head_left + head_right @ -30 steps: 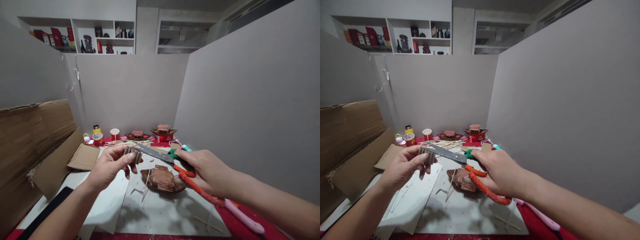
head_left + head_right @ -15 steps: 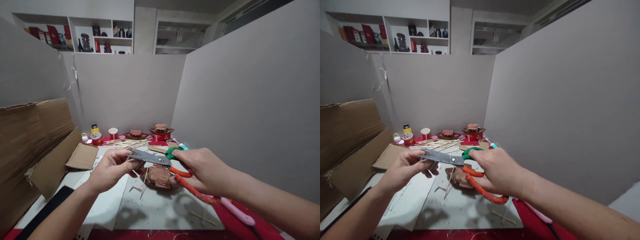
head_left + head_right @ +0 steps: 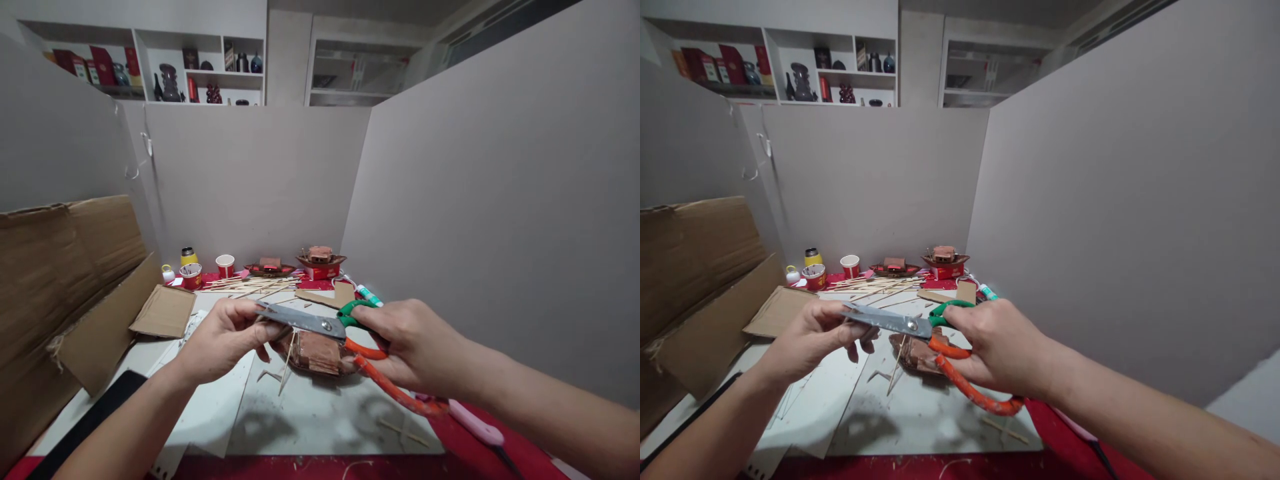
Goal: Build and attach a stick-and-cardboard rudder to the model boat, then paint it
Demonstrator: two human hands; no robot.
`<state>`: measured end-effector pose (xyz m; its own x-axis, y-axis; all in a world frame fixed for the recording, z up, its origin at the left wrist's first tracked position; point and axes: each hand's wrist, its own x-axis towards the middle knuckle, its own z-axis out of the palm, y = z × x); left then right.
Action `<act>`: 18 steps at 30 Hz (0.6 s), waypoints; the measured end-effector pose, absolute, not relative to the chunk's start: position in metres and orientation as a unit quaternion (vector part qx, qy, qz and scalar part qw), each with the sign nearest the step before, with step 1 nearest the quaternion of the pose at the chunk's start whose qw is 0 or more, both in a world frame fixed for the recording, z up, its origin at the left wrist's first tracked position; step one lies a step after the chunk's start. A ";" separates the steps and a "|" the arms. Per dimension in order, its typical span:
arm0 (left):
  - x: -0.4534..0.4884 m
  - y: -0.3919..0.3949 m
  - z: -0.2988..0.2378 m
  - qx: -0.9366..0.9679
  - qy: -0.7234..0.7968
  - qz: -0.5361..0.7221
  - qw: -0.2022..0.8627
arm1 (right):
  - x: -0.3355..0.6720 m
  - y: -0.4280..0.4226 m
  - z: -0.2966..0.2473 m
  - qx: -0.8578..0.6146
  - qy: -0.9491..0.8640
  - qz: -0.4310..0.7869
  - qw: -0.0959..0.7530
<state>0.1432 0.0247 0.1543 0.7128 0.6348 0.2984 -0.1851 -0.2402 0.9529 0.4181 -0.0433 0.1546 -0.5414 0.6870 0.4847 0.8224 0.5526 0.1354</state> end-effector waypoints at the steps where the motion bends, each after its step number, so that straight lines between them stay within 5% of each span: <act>1: 0.143 0.025 0.154 0.710 0.161 0.341 0.595 | 0.418 -0.044 0.155 -0.434 -0.863 -0.176 0.193; 18: 0.135 0.036 0.156 0.685 0.201 0.446 0.539 | 0.434 -0.042 0.146 -0.468 -0.843 -0.112 0.242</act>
